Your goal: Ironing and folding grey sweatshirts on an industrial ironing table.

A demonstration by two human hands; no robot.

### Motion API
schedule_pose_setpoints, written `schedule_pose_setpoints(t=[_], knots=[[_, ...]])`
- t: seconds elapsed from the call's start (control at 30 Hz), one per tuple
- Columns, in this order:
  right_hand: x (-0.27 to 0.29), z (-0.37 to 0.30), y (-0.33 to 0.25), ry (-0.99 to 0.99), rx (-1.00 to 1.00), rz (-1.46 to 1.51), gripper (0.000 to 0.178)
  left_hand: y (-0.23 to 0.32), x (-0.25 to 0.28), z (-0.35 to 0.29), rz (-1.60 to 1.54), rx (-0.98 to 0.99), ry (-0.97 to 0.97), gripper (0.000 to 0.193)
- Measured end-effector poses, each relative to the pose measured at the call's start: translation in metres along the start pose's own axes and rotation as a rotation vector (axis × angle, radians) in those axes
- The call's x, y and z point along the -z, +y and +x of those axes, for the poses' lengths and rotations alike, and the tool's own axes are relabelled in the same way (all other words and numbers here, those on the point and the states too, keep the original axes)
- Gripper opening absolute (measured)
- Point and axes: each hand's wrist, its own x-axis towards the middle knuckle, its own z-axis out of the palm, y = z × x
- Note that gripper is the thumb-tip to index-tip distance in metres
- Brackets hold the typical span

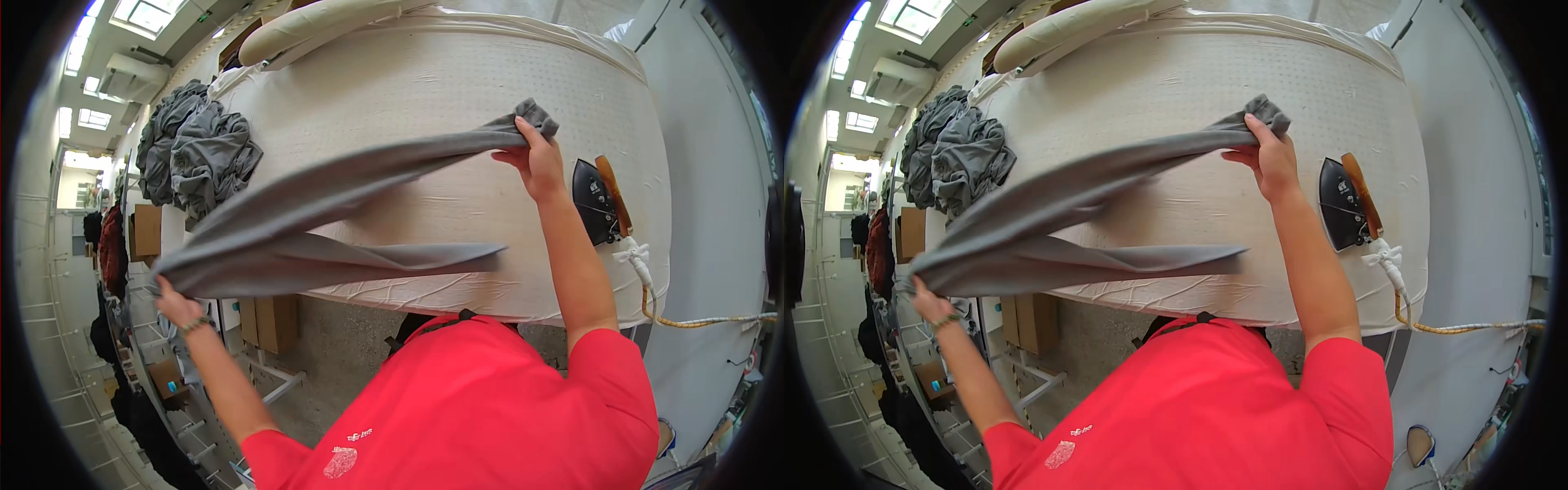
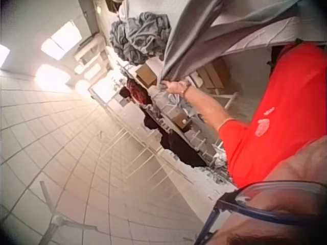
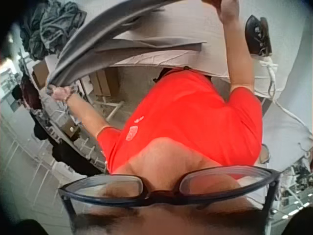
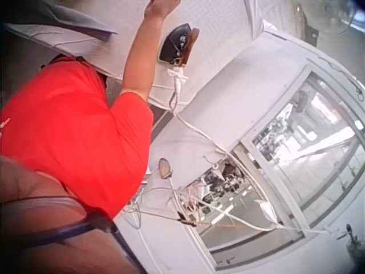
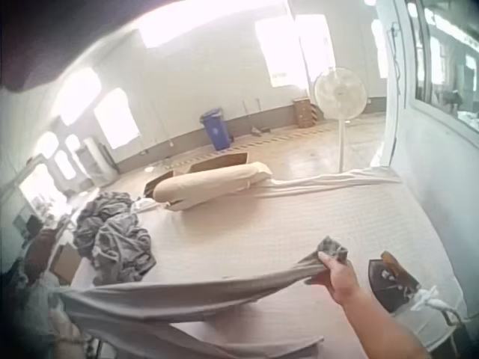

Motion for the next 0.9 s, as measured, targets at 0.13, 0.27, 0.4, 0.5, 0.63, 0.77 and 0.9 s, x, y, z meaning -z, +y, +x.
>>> schedule_pose_setpoints(t=[0.13,0.27,0.4,0.5,0.63,0.77,0.9], knots=[[-0.028,-0.076,0.004,-0.081,0.168,-0.134,0.018,0.13,-0.039,0.145,0.173,-0.514,0.087,0.061],[0.009,-0.149,0.013,-0.008,-0.074,0.09,0.023,0.135,-0.13,0.182,0.157,-0.429,0.008,0.064],[0.047,-0.199,0.031,0.134,-0.091,0.256,0.026,-0.017,-0.213,0.144,0.424,-0.384,-0.19,0.073],[0.047,-0.207,0.056,0.576,-0.139,0.271,0.027,-0.18,-0.204,0.129,0.925,-0.382,-0.449,0.065],[0.101,-0.191,0.108,0.73,0.02,-0.557,0.03,-0.226,-0.27,-0.049,0.746,-0.894,-0.859,0.056],[0.107,-0.182,0.126,0.552,0.025,-1.075,0.032,-0.195,-0.292,-0.091,0.609,-0.836,-1.549,0.041],[0.07,-0.157,0.138,0.433,-0.011,-1.18,0.03,-0.19,-0.301,-0.084,0.674,-0.901,-1.784,0.029]])
